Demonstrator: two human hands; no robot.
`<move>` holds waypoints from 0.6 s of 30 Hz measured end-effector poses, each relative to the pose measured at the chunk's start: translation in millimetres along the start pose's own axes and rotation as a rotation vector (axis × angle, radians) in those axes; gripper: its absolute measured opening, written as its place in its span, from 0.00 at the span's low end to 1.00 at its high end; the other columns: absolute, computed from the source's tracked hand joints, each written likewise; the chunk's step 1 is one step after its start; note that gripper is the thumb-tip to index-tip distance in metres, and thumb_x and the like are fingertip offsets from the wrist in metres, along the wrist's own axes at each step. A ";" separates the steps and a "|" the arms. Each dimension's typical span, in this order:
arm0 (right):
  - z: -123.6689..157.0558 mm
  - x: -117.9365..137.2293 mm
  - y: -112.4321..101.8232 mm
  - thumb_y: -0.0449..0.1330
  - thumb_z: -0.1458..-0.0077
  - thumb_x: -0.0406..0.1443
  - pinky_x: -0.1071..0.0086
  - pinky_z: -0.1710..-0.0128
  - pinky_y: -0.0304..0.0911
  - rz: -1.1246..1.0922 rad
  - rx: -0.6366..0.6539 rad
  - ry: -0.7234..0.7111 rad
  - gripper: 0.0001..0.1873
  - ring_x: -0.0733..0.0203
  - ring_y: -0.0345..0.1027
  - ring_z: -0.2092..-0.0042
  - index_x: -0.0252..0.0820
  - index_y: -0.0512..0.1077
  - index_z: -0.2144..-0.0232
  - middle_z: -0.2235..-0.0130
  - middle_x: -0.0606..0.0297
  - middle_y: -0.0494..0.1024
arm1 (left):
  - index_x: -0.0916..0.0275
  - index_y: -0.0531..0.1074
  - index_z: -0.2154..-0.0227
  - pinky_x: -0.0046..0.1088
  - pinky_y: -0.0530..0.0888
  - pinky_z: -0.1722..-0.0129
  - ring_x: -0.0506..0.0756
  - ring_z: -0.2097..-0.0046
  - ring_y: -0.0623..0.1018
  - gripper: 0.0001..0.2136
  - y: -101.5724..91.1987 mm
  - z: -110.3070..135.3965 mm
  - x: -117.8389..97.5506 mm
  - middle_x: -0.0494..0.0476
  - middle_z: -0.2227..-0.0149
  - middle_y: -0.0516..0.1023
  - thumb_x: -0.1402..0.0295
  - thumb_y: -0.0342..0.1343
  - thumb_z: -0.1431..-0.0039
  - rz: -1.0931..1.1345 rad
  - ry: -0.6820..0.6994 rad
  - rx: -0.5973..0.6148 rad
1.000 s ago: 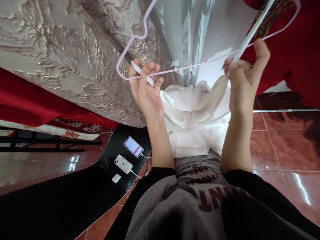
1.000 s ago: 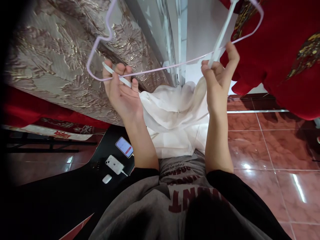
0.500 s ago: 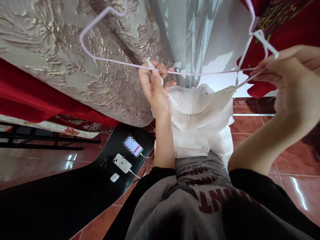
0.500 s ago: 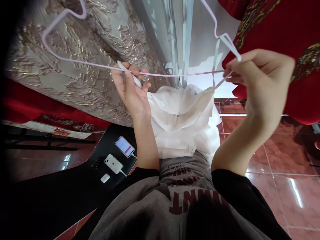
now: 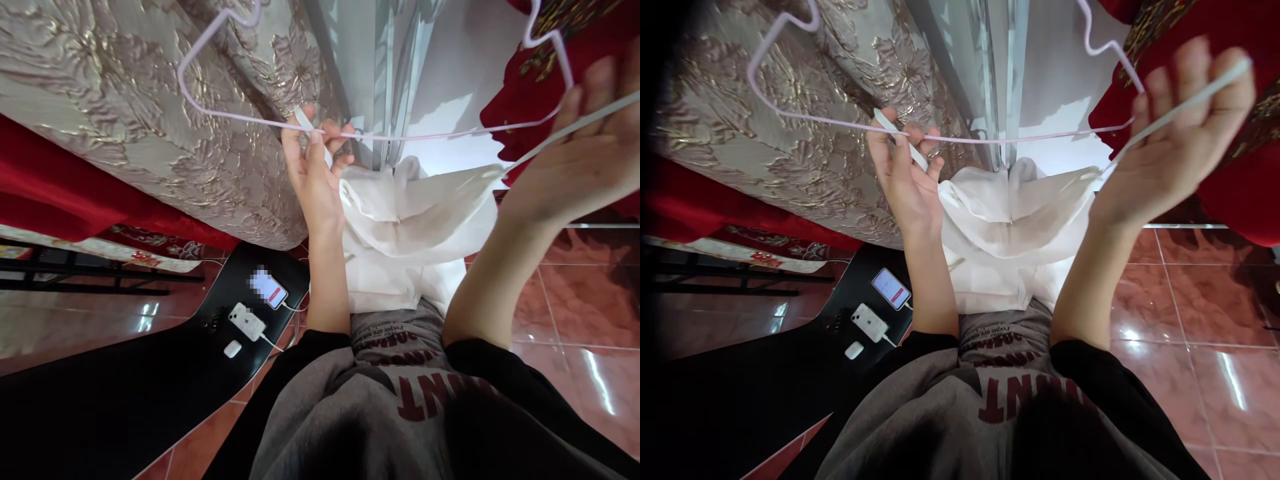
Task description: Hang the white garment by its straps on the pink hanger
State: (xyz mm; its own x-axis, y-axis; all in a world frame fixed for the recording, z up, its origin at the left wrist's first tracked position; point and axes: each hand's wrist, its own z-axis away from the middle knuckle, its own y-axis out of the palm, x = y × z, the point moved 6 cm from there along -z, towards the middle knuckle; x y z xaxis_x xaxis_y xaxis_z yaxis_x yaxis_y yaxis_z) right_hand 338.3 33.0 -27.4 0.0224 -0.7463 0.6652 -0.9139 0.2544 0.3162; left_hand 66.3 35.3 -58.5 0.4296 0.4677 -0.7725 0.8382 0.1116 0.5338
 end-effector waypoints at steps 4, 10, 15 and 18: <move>25.7 -6.0 62.6 0.56 0.47 0.39 0.62 0.47 0.66 0.132 0.270 -0.097 0.14 0.65 0.69 0.53 0.54 0.64 0.56 0.53 0.71 0.67 | 0.50 0.56 0.50 0.29 0.72 0.57 0.54 0.50 0.73 0.12 8.1 5.2 8.4 0.53 0.59 0.71 0.71 0.44 0.35 0.012 -0.083 0.017; 34.9 -25.7 70.3 0.52 0.43 0.43 0.65 0.52 0.66 0.333 0.298 -0.035 0.14 0.71 0.69 0.64 0.49 0.58 0.55 0.52 0.68 0.65 | 0.55 0.58 0.53 0.36 0.70 0.50 0.56 0.48 0.72 0.10 -26.3 5.2 -14.4 0.53 0.53 0.73 0.74 0.44 0.35 0.010 0.025 -0.070; 29.9 -16.1 54.4 0.54 0.46 0.43 0.68 0.57 0.66 0.298 0.264 -0.097 0.16 0.72 0.67 0.68 0.47 0.58 0.56 0.52 0.65 0.63 | 0.55 0.69 0.61 0.33 0.72 0.50 0.55 0.44 0.68 0.13 -67.9 1.0 -59.1 0.44 0.53 0.74 0.78 0.44 0.38 -0.224 0.335 -0.275; 28.1 -14.8 54.4 0.51 0.44 0.41 0.67 0.58 0.66 0.262 0.235 -0.093 0.13 0.71 0.68 0.68 0.49 0.59 0.56 0.51 0.66 0.62 | 0.59 0.74 0.64 0.34 0.74 0.51 0.57 0.48 0.71 0.15 -64.8 -10.1 -77.9 0.46 0.56 0.76 0.83 0.45 0.41 -0.335 0.420 -0.254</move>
State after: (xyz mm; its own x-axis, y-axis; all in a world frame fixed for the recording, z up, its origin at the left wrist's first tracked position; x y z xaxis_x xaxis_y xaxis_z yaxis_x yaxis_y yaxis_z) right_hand 276.8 40.6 -39.1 -0.2521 -0.7302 0.6350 -0.9522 0.3042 -0.0283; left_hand -24.8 0.6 -29.5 -0.0571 0.6718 -0.7386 0.7765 0.4949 0.3901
